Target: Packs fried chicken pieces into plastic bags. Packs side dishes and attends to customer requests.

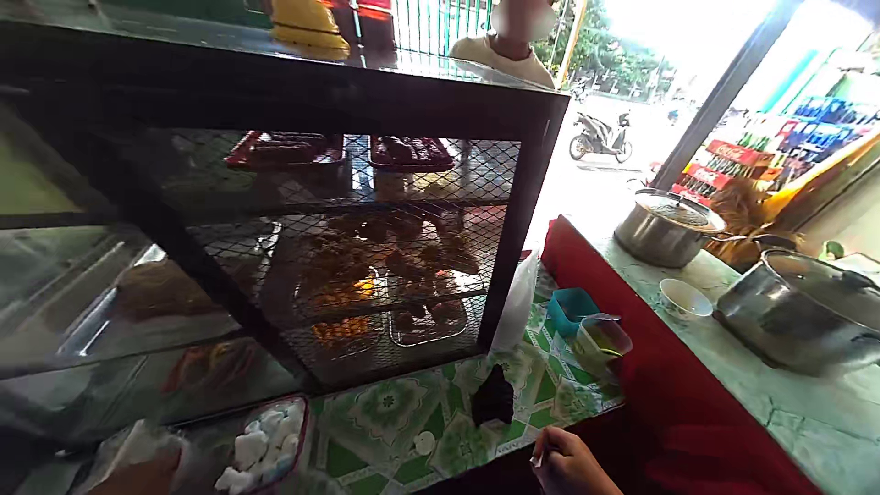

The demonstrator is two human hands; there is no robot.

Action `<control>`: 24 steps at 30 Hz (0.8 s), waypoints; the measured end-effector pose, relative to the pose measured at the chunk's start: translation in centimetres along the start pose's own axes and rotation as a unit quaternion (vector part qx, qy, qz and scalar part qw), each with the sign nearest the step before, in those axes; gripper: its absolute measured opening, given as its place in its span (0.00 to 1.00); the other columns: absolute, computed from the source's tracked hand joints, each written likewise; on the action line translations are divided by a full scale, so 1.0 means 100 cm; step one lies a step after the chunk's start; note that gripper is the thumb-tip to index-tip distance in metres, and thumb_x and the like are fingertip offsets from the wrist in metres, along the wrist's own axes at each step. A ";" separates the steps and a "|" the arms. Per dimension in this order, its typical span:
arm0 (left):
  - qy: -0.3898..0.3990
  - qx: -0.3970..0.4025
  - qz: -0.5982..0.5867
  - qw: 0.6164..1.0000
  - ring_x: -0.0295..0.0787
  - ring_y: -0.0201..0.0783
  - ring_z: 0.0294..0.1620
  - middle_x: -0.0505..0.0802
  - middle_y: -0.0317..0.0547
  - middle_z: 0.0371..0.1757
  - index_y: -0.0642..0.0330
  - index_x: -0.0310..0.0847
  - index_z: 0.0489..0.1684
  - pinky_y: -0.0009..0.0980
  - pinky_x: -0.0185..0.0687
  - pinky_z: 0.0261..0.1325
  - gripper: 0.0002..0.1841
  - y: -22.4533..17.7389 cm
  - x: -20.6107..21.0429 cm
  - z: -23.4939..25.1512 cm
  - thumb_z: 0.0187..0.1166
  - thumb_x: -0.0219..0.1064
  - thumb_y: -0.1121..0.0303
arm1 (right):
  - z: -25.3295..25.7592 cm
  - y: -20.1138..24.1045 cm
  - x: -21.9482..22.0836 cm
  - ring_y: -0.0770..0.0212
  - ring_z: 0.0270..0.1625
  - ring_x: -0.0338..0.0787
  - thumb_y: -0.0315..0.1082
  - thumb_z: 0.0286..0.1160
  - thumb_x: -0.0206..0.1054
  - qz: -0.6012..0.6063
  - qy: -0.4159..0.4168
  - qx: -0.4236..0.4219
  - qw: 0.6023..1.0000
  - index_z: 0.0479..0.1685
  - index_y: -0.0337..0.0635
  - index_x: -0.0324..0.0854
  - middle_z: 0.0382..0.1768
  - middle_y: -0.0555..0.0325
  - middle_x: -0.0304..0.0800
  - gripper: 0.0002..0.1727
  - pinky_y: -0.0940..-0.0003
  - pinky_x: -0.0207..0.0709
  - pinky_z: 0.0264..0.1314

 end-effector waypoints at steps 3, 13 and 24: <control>-0.021 0.061 0.002 0.998 0.80 0.72 0.74 0.87 0.74 0.68 0.68 0.79 0.73 0.73 0.70 0.74 0.23 0.050 0.048 0.093 0.88 0.61 0.59 | 0.004 0.003 0.006 0.63 0.44 0.90 0.22 0.71 0.57 -0.012 0.013 -0.020 1.000 0.42 0.37 0.89 0.39 0.55 0.92 0.13 0.59 0.83 0.52; -0.106 -0.012 -0.134 0.985 0.81 0.80 0.67 0.87 0.81 0.60 0.78 0.85 0.56 0.79 0.68 0.69 0.15 -0.014 -0.027 -0.032 0.86 0.63 0.71 | -0.002 0.011 0.002 0.74 0.35 0.88 0.25 0.69 0.52 0.002 0.007 -0.031 0.999 0.39 0.37 0.86 0.36 0.65 0.92 0.14 0.73 0.85 0.42; -0.243 -0.076 -0.459 0.851 0.80 0.77 0.71 0.77 0.78 0.77 0.66 0.65 0.86 0.75 0.74 0.68 0.36 -0.071 0.043 -0.061 0.81 0.71 0.56 | 0.015 0.009 0.039 0.80 0.21 0.79 0.32 0.77 0.61 -0.018 0.072 0.065 0.995 0.28 0.45 0.81 0.19 0.73 0.81 0.09 0.82 0.75 0.27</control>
Point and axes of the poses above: each hand's wrist, its own z-axis towards the middle knuckle, its own x-axis out of the palm, y = z × x, the point moved 9 cm from there along z, towards the middle knuckle
